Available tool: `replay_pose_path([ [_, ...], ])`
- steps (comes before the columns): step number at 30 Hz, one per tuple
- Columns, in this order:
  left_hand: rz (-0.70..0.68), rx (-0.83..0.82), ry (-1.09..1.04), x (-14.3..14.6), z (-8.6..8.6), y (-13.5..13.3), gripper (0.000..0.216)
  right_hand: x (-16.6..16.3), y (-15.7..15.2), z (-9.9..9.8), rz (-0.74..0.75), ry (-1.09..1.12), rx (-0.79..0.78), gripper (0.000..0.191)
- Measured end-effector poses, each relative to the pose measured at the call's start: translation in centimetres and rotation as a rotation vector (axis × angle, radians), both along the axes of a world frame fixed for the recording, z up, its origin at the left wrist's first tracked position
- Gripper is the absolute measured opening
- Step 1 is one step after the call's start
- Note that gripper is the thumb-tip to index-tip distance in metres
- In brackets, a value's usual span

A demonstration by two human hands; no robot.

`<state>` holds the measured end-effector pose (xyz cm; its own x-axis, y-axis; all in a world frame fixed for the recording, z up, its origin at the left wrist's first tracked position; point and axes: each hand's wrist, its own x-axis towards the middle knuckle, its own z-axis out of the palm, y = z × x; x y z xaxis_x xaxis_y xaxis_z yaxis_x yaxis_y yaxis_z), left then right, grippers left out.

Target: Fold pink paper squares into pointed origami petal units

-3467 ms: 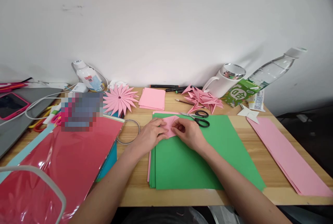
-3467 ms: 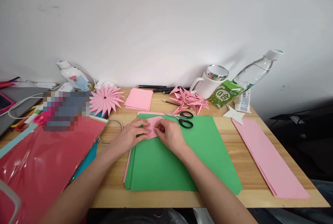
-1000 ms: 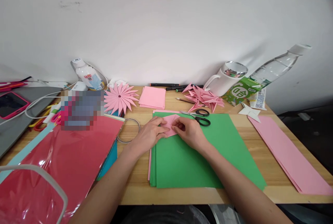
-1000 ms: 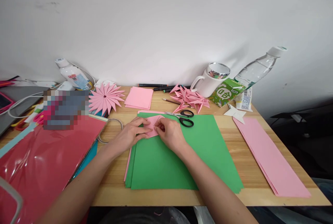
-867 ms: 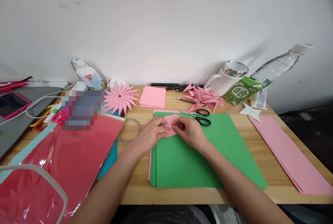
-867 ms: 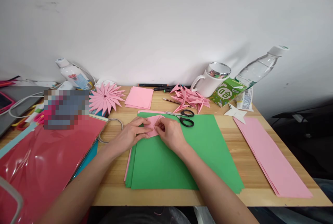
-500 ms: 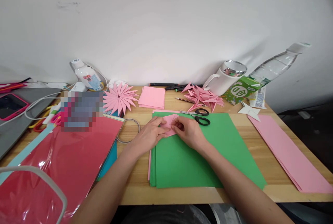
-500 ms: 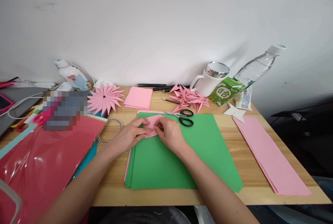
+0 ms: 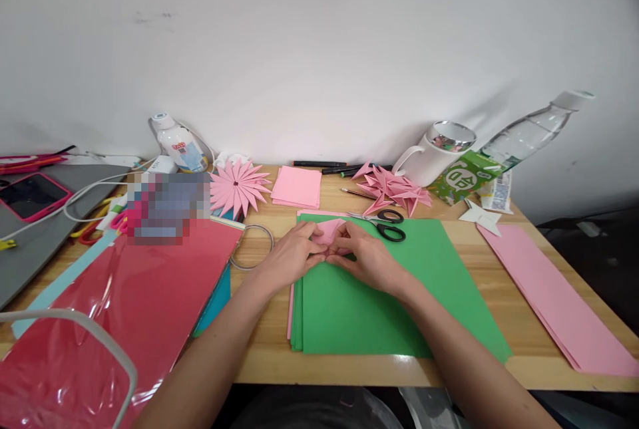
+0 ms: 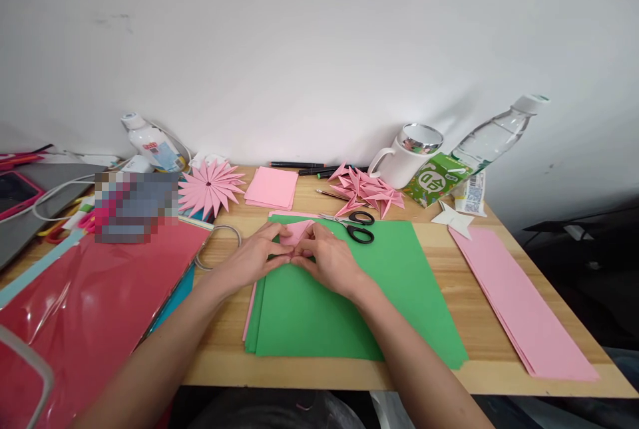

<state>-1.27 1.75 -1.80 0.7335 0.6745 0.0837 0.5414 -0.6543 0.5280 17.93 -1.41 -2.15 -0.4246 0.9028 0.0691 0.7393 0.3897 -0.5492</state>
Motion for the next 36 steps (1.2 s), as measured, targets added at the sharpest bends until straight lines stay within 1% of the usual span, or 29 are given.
replay_pose_path([
  [2, 0.011, -0.003, 0.005, 0.1, 0.1, 0.0, 0.019, -0.3, -0.2, 0.0, -0.033, -0.052, 0.017, 0.011],
  [6, 0.022, 0.001, -0.018, 0.1, 0.0, -0.1, 0.018, -0.7, -0.3, 0.2, -0.053, -0.094, 0.033, 0.014],
  [10, 0.030, 0.015, -0.053, 0.1, -0.2, -0.1, 0.021, -1.0, -0.4, 0.7, -0.113, -0.182, 0.034, 0.016],
  [16, 0.030, 0.037, -0.051, -0.1, -0.3, -0.1, 0.018, -0.4, -0.2, 2.0, -0.165, -0.298, -0.050, 0.016],
  [22, 0.075, 0.041, -0.088, 0.3, -1.0, -0.2, 0.018, 1.0, 0.3, 2.4, -0.183, -0.322, -0.143, 0.013],
  [25, 0.112, 0.092, -0.142, 0.7, -1.6, -0.4, 0.013, 1.6, 0.6, 2.4, -0.192, -0.332, -0.157, 0.013],
  [28, 0.107, 0.132, -0.163, 0.9, -1.8, -0.6, 0.011, 2.3, 0.8, 2.1, -0.207, -0.325, -0.158, 0.014],
  [31, 0.088, 0.120, -0.164, 0.8, -1.6, -0.6, 0.011, 2.8, 0.9, 1.6, -0.213, -0.291, -0.144, 0.013],
  [36, 0.044, 0.080, -0.182, 0.1, -1.4, -0.4, 0.012, 3.6, 0.9, 0.6, -0.174, -0.171, -0.053, 0.015],
])
